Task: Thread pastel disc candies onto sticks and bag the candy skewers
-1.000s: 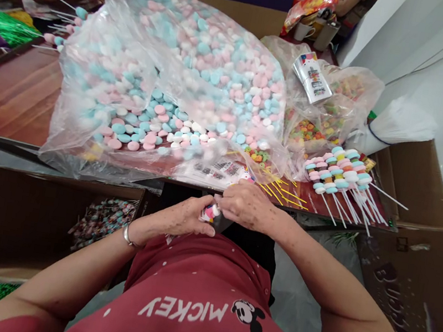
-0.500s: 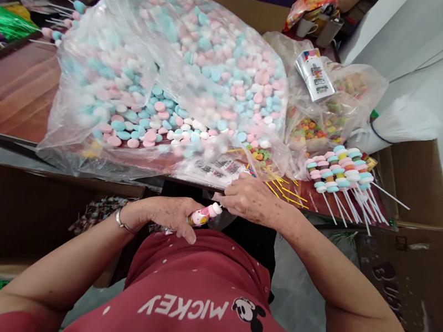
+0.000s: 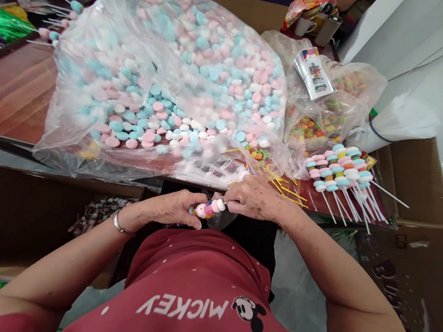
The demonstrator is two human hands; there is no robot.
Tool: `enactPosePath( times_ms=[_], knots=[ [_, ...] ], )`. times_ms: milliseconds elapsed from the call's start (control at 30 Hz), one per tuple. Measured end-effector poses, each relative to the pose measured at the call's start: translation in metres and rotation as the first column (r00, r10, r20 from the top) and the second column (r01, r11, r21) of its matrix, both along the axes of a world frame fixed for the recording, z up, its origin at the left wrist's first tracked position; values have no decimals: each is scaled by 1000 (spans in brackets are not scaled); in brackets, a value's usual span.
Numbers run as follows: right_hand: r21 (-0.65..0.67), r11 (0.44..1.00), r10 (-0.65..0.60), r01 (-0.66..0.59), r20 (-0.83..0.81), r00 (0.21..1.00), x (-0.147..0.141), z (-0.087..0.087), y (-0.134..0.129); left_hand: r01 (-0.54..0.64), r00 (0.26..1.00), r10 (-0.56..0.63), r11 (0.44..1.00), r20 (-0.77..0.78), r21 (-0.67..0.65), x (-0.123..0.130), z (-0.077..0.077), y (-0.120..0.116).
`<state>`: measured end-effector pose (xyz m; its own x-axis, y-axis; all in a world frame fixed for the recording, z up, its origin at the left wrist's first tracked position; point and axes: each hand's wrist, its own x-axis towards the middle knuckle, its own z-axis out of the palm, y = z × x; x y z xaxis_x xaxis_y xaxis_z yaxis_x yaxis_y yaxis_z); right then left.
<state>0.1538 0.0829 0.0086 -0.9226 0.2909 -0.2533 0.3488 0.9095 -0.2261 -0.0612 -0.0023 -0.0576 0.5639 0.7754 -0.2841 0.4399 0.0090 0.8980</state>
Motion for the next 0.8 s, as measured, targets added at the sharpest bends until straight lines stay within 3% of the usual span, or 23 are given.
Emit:
enactPosePath(
  times_ms=[100,200,333,467,633,733,800],
  knots=[
    [-32,999,-18,19,24,1000,-4,-1,-3,-22,1000,23,996,-15,87,3,-7,0],
    [43,999,-25,24,24,999,-6,1,-8,-87,996,90,991,-29,102,6,-13,0],
    [149,977,-171,155,98,980,-6,3,-16,-203,972,221,963,-86,178,13,-14,-2],
    [52,961,-277,272,180,944,-11,-1,-22,-206,970,229,953,-81,223,23,-12,-5],
    [30,984,-180,178,163,970,-19,-9,-23,-245,968,250,950,-2,193,35,-15,-4],
    [88,976,-198,199,-26,980,-9,-8,-14,-347,935,335,933,121,98,36,-16,-3],
    [129,968,-196,217,-161,967,1,-7,-5,-376,900,380,925,216,-58,36,-12,-4]
  ],
)
